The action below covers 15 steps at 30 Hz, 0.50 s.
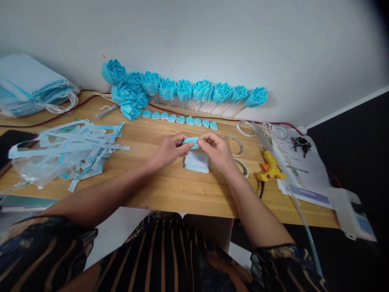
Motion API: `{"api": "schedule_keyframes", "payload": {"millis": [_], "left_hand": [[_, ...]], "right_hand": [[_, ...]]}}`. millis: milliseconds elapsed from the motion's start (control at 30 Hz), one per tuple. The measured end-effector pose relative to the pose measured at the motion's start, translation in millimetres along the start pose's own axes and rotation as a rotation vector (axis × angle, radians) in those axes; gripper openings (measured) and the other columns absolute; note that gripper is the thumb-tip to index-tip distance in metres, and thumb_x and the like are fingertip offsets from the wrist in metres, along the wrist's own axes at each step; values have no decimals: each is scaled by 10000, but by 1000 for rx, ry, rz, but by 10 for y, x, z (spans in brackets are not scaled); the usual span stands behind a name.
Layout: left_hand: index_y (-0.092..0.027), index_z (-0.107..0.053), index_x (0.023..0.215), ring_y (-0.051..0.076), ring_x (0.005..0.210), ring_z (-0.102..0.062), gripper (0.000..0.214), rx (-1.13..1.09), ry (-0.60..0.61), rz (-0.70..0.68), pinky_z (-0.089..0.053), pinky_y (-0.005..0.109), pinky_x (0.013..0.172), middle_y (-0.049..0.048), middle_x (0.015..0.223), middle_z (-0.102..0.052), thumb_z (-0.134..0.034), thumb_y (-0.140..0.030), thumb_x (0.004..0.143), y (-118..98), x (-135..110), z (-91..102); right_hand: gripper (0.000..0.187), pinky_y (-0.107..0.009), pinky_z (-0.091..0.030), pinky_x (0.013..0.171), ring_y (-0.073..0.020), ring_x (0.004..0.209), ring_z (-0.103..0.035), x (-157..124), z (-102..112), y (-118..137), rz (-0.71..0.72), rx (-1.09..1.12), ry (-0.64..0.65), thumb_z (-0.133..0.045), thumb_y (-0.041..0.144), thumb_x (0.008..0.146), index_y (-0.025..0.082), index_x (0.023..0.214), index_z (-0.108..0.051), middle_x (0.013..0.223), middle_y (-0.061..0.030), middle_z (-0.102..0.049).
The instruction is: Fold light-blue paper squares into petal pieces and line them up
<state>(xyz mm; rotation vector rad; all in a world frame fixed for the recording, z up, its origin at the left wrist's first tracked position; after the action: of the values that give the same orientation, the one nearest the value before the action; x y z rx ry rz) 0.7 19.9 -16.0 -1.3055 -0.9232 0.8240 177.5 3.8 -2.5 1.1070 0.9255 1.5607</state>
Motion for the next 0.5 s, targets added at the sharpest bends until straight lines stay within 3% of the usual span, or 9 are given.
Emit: {"api": "schedule_keyframes", "payload": {"millis": [200, 367, 500], "left_hand": [[-163, -558, 718, 71, 514, -496, 306, -10, 2, -2, -429, 203, 526, -36, 566, -558, -713, -421, 769, 1, 2, 3], [-165, -562, 720, 73, 523, -501, 265, -4, -22, -44, -423, 200, 523, -30, 581, -563, -677, -391, 799, -11, 2, 19], [-164, -565, 704, 73, 520, -497, 276, 9, -53, -41, -413, 196, 512, -31, 568, -555, -679, -399, 795, -18, 3, 16]], "right_hand": [[190, -256, -383, 591, -109, 628, -473, 0, 10, -20, -10, 16, 1, -657, 375, 826, 198, 766, -626, 679, 22, -555], [307, -290, -474, 729, -138, 747, -581, -2, 16, -3, -58, 149, 21, -628, 483, 855, 205, 973, -684, 793, -1, -628], [324, -277, -451, 687, -136, 725, -556, -7, -7, 10, -113, 110, 93, -679, 499, 804, 188, 895, -690, 770, -2, -615]]}}
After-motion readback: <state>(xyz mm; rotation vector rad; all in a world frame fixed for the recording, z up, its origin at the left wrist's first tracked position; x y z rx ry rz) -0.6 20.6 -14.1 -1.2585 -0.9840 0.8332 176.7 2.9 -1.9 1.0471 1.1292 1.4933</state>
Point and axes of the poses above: each hand's wrist, its own x-axis towards the middle knuckle, its own z-axis out of the back of the hand, y = z × x, the point moved 1 cm from there along x, towards the middle knuckle
